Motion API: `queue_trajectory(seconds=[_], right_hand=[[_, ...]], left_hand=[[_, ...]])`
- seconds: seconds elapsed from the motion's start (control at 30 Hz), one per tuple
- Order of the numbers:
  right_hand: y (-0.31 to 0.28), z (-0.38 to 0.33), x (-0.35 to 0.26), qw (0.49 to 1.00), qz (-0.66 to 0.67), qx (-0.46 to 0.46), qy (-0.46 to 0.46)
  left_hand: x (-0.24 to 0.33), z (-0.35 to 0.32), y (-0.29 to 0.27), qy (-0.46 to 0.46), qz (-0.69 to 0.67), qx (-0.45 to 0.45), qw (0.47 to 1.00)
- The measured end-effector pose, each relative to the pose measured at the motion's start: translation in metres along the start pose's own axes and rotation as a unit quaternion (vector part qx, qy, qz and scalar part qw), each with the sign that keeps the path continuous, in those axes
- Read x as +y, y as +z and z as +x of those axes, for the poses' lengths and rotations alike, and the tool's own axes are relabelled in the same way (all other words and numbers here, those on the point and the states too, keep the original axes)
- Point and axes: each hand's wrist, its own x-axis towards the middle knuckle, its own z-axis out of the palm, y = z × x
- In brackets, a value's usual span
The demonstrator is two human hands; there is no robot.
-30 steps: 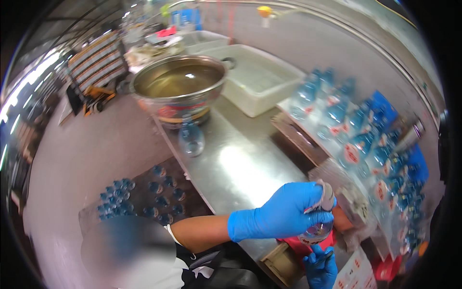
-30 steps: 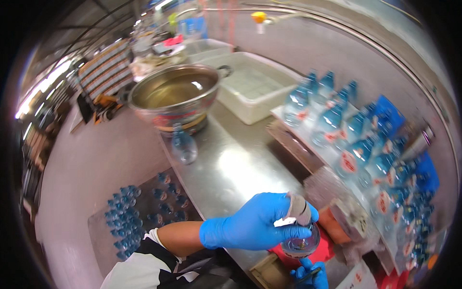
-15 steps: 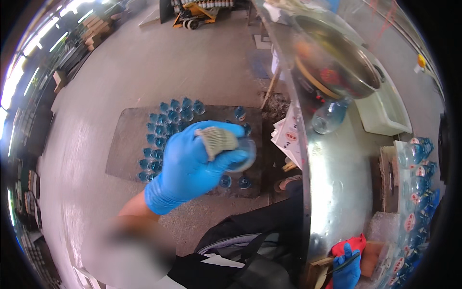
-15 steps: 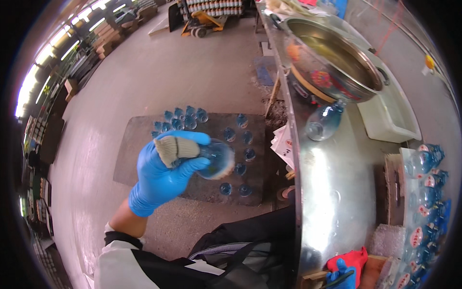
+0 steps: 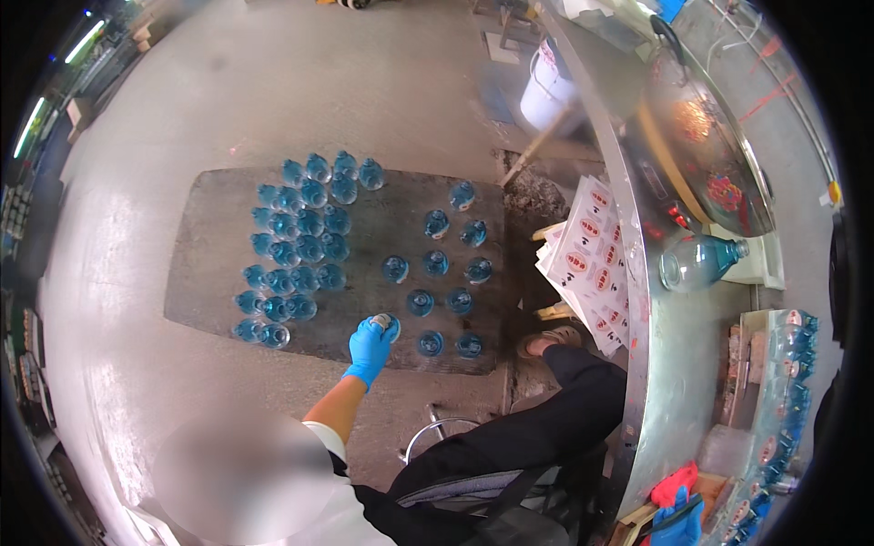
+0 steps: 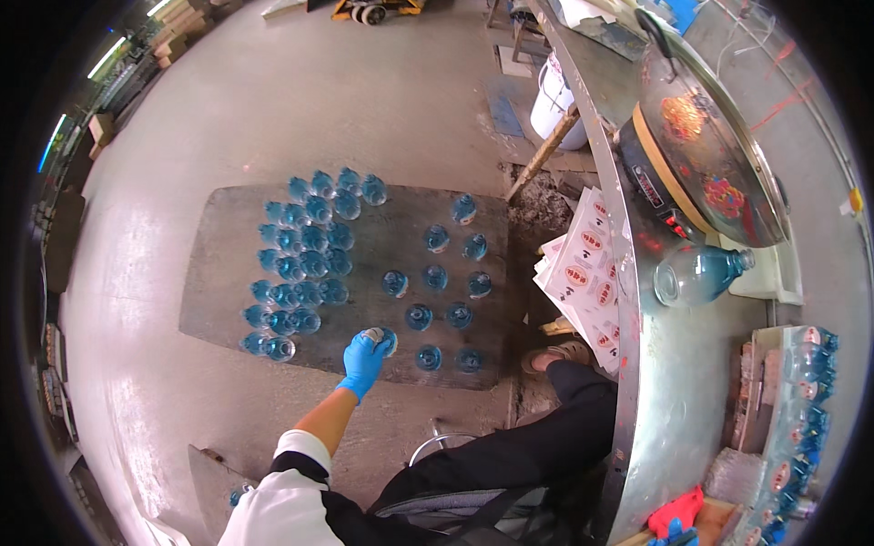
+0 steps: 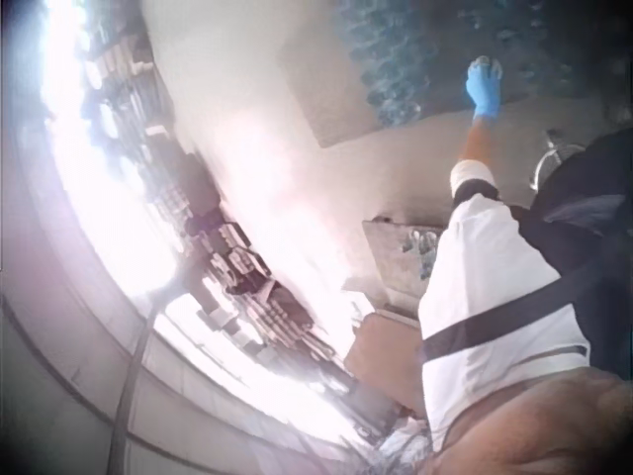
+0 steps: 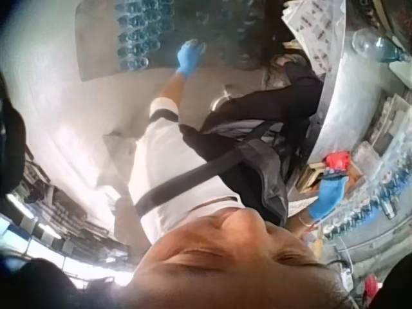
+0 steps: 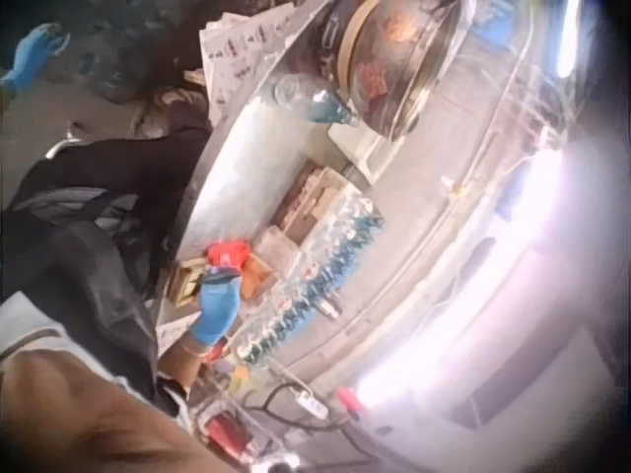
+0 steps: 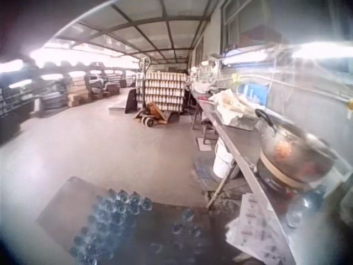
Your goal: The person applies circular labels to the bodies of blue glass bottles. They pick up a bottle, place it on a red cloth, apply a label from a sheet, and smooth it down with a green tool. The person then places the labeled bottle on a nearby table and repeats the process with a new bottle.
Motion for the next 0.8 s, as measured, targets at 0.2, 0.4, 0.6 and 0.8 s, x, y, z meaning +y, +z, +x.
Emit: queue_trajectory(seconds=[0.2,0.4,0.6,0.8], right_hand=[[0.05,-0.012,0.015,0.982,-0.121,0.124,-0.082],[0.062,-0.012,0.025,0.982,-0.144,0.076,-0.092],[0.064,-0.005,0.031,0.802,-0.566,0.111,-0.157],[0.037,-0.014,0.025,0.996,-0.06,0.037,-0.06]], left_hand=[[-0.028,0.003,0.029,-0.015,0.072,0.007,0.997],[-0.024,0.092,-0.047,-0.025,0.147,0.378,0.914],[-0.095,0.163,-0.09,-0.243,0.252,-0.017,0.937],[-0.062,0.129,-0.074,-0.19,0.202,0.034,0.96]])
